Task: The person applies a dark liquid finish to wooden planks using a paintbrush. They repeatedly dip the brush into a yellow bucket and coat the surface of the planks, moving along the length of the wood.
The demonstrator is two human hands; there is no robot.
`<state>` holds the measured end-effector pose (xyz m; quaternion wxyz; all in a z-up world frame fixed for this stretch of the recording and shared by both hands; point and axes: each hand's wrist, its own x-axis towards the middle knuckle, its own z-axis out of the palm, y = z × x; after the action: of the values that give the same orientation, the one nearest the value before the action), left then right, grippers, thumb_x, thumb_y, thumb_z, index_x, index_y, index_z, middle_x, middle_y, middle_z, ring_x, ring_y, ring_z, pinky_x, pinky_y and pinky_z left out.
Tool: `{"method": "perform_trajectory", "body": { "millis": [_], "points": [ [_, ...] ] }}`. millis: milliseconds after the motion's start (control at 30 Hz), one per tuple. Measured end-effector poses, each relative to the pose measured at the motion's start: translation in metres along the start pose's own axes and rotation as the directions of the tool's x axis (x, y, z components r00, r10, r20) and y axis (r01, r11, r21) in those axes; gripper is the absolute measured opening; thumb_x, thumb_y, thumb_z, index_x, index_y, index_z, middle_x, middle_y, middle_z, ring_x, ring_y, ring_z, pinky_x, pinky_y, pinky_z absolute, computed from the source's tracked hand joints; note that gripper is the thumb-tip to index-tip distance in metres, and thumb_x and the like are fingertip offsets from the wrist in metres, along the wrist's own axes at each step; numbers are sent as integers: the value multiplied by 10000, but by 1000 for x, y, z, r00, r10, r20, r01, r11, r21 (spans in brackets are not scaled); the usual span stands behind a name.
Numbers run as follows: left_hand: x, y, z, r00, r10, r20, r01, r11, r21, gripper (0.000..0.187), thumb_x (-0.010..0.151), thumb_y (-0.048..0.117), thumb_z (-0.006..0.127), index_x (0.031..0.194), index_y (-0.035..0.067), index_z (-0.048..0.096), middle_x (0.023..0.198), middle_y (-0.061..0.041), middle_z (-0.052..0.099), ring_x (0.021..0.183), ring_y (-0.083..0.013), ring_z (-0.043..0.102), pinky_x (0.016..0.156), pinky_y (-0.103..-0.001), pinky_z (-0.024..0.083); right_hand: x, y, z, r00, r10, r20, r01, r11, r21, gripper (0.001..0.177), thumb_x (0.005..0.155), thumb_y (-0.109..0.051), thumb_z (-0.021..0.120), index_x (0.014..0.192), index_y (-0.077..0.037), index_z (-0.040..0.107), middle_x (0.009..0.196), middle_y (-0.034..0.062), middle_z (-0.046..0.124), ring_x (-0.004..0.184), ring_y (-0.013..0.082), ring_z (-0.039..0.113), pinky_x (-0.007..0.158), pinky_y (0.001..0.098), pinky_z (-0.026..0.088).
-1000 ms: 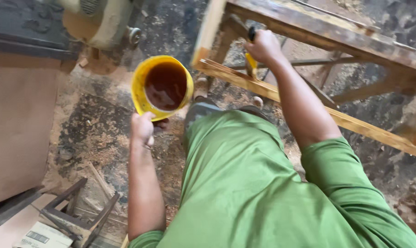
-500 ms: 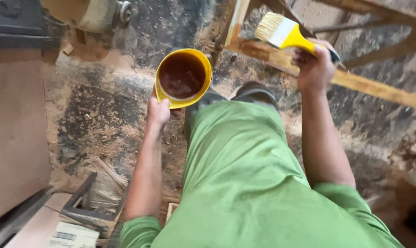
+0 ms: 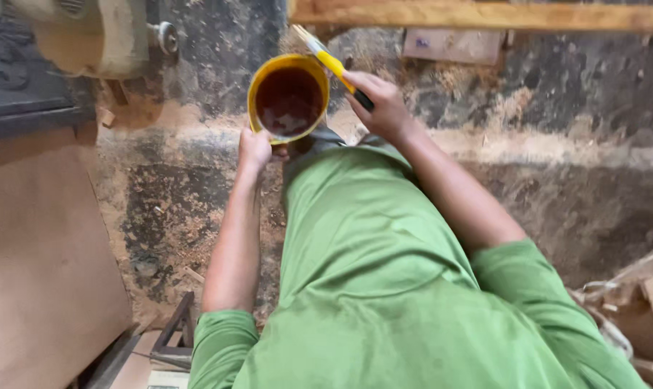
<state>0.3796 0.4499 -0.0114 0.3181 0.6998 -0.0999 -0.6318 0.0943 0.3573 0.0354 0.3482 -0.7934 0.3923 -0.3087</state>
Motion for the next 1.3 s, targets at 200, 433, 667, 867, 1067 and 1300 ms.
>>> {"method": "perform_trajectory", "body": {
  "millis": [200,433,667,867,1067,1300],
  "points": [
    [4,-30,10,999,14,40,-15,1000,6,519,869,-14,379,1371,83,472,855,-174,714,510,-204,665,472,-390,645,-55,64,-37,978,70,-197,-103,981,-164,330,1033,-64,732,1355,-33,669,1150,175,738,994,257,730,871,397,597],
    [-2,-46,-3,997,40,67,-37,998,-44,336,984,18,429,1196,-170,608,858,-230,739,575,-247,708,522,-407,674,-174,128,-88,535,428,-728,-376,893,248,307,1106,-135,608,1392,-24,600,1110,108,762,923,192,792,796,329,655],
    [-15,-33,-18,996,77,-41,-78,996,-34,322,892,-3,421,1178,-39,564,814,-201,714,516,-217,667,478,-401,654,-132,134,16,291,562,-775,-582,746,322,356,1002,-263,791,1149,21,633,943,139,701,772,213,677,689,312,628],
    [0,-11,-39,998,53,-28,-52,998,35,488,872,-4,415,1341,102,498,840,-162,719,494,-214,664,432,-376,614,-86,75,93,929,211,-304,-157,969,192,391,1018,-224,755,1282,52,672,1240,202,707,1146,269,701,966,367,549],
    [17,2,-55,998,53,30,-55,995,82,708,860,-58,422,1525,180,378,845,-161,712,498,-196,666,416,-346,597,-104,81,-7,648,509,-566,-449,856,256,333,1100,-203,646,1361,3,653,937,115,741,702,131,707,570,293,606],
    [32,31,-51,998,39,43,-51,948,313,808,883,-47,378,1624,197,168,840,-156,721,494,-177,644,410,-314,570,-84,-34,-53,576,673,-465,-506,740,444,227,1095,-93,574,1235,21,712,1000,146,765,829,184,758,756,324,674]
  ]
}}
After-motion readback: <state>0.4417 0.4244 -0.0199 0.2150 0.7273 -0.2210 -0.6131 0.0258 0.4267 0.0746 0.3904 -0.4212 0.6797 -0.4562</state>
